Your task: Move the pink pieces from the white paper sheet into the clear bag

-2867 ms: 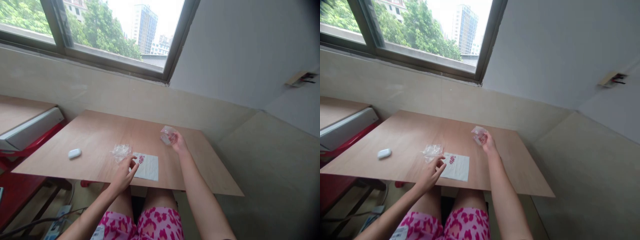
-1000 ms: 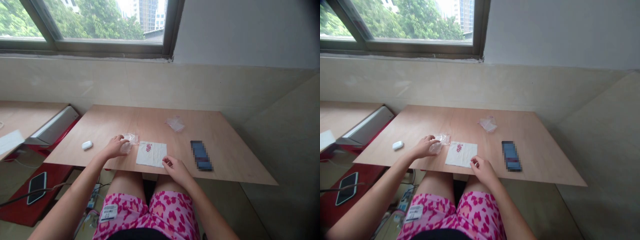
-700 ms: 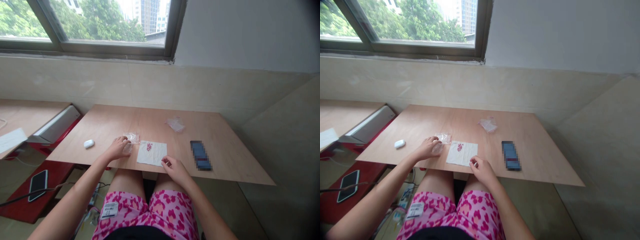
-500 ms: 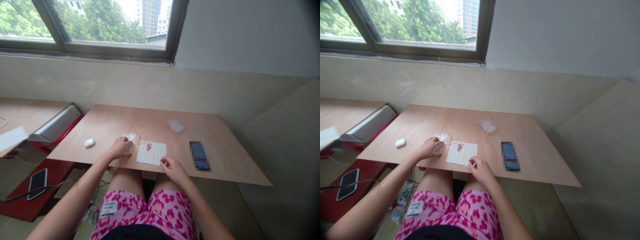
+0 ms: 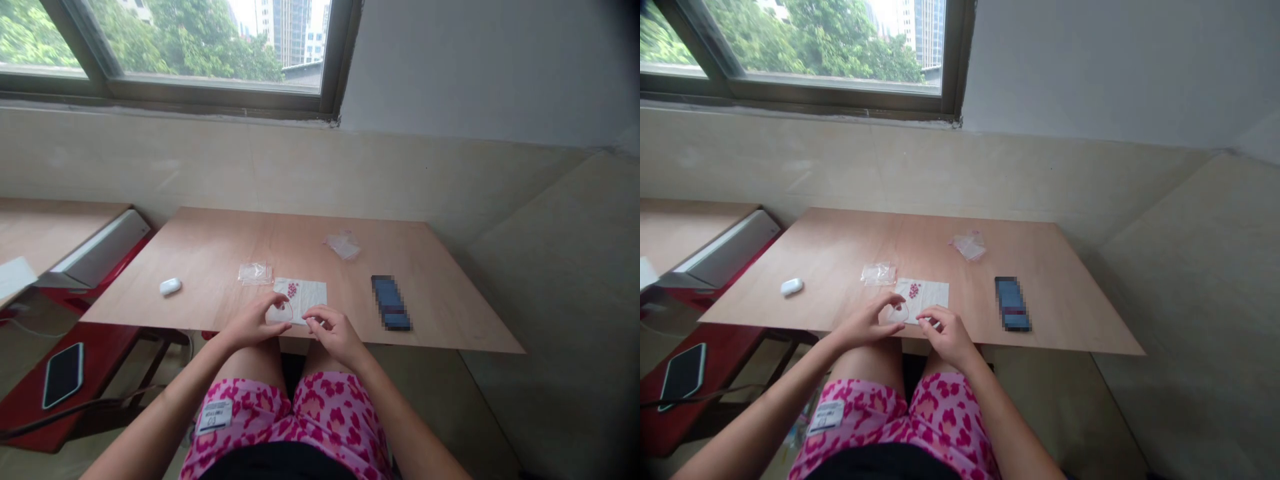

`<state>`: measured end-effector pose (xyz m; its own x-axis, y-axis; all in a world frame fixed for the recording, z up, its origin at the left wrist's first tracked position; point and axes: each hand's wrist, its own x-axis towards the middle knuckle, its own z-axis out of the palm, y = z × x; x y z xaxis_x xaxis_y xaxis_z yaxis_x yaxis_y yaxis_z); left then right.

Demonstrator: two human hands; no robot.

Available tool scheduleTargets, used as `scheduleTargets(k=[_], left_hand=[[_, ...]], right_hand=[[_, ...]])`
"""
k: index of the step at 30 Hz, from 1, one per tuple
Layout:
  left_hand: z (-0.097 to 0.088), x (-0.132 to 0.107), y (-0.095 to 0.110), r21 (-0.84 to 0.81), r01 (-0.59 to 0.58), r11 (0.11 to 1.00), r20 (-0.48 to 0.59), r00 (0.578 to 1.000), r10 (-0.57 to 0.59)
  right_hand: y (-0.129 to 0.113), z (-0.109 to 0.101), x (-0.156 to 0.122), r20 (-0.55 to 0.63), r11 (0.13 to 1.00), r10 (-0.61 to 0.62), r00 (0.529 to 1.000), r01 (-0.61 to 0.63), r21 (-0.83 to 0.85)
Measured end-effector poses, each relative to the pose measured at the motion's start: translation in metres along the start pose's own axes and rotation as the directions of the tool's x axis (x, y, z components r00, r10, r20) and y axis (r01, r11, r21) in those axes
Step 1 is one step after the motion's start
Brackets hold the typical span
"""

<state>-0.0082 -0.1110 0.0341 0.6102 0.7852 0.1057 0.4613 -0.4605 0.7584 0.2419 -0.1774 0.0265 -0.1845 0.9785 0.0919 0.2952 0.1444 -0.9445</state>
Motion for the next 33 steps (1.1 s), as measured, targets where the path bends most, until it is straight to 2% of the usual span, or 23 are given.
scheduleTargets(k=[4,7,11,16,19,22,24,28,33], left_hand=[[0.024,-0.004,0.018,-0.095,-0.035,0.995,0.018,0.999,0.037],[0.034,-0.006,0.02,-0.102,-0.068,0.992,0.03,0.997,0.071],[0.036,-0.007,0.016,-0.074,-0.085,0.994,0.045,0.995,0.088],[0.028,-0.004,0.012,-0.03,-0.069,0.997,0.048,0.996,0.071],[0.027,-0.002,0.012,-0.009,-0.063,0.998,0.063,0.996,0.064],[0.03,-0.003,0.013,0.015,-0.097,0.995,0.099,0.99,0.095],[0.034,-0.005,0.014,0.015,-0.124,0.992,0.13,0.984,0.121],[0.038,-0.007,0.015,-0.005,-0.118,0.993,0.17,0.979,0.117],[0.032,-0.007,0.012,0.022,-0.089,0.996,0.2,0.976,0.083]], right_hand=[[-0.008,0.015,-0.005,0.067,0.994,0.001,0.998,-0.009,0.106],[-0.009,0.022,-0.008,0.186,0.987,0.068,0.98,-0.093,0.132],[-0.012,0.026,-0.009,0.34,0.949,0.14,0.93,-0.224,0.222],[-0.01,0.024,-0.007,0.377,0.917,0.156,0.913,-0.276,0.287],[-0.009,0.024,-0.005,0.351,0.926,0.153,0.924,-0.258,0.275],[-0.01,0.024,-0.004,0.358,0.965,0.099,0.928,-0.177,0.192],[-0.012,0.023,-0.004,0.394,0.983,0.076,0.916,-0.134,0.124],[-0.015,0.022,-0.005,0.467,0.984,0.085,0.88,-0.148,0.101],[-0.016,0.022,-0.003,0.466,0.991,0.032,0.884,-0.09,0.103]])
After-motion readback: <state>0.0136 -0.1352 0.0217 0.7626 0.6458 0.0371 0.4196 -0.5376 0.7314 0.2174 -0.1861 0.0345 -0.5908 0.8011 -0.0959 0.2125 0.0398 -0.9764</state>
